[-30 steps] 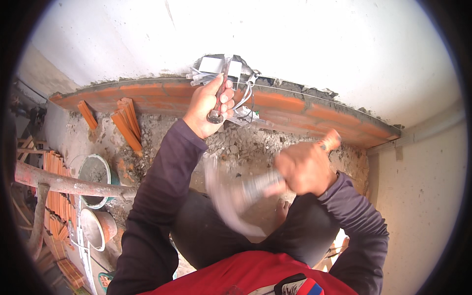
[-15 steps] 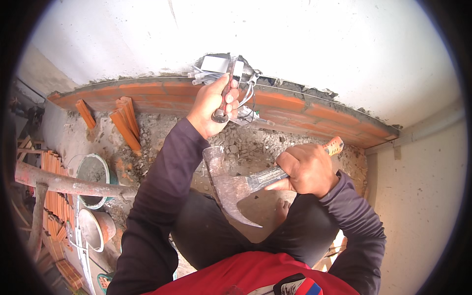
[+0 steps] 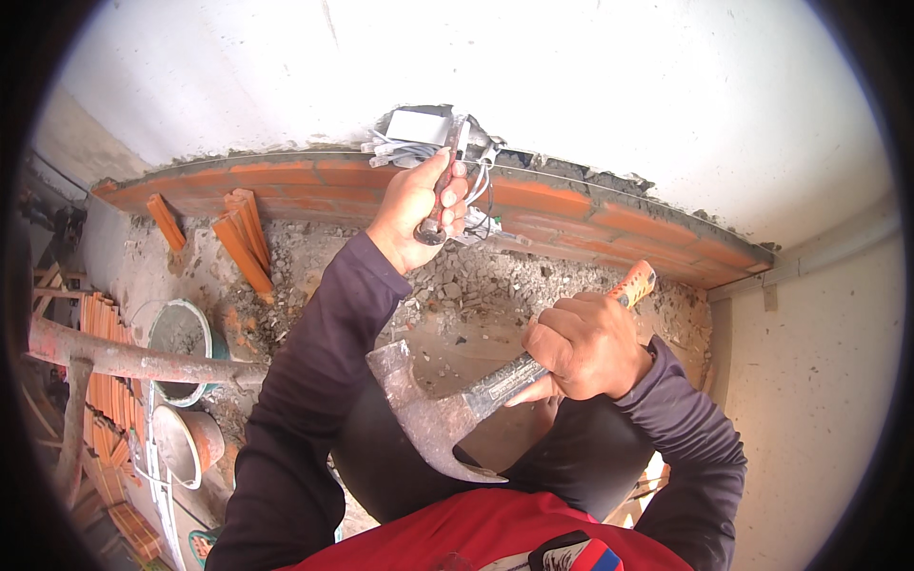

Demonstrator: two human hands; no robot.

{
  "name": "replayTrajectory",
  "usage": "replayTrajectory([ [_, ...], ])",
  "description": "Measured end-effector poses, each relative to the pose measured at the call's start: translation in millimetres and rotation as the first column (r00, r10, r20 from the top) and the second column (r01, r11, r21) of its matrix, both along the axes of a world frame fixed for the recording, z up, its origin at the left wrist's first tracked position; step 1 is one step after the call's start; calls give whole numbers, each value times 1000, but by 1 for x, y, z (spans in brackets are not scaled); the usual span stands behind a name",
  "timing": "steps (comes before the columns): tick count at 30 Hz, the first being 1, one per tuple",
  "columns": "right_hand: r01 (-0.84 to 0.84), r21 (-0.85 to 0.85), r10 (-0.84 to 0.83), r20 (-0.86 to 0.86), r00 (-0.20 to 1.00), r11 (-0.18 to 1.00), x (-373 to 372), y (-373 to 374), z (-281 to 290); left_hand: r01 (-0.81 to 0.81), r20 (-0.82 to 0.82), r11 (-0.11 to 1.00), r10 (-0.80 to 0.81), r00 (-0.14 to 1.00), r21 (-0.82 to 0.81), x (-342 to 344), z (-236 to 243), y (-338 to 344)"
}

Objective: The person installs an electrical junction box into a wall cavity by hand using a hammer and a screwdriver to secure the box and manage wires.

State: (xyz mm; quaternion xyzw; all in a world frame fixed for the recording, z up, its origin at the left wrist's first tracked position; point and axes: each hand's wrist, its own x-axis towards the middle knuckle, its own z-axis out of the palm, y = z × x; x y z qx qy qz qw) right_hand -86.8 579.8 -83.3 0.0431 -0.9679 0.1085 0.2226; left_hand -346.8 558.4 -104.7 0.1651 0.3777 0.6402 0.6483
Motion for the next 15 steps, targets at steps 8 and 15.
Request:
replayTrajectory([
  [8,-35,25,34,39,999,999,6,3,3,-11,-28,1000,11,1000,12,-1,-4,-1],
  [15,408,187,-431,108,896,894,13,17,-13,-33,-102,999,36,994,27,-4,-9,7],
])
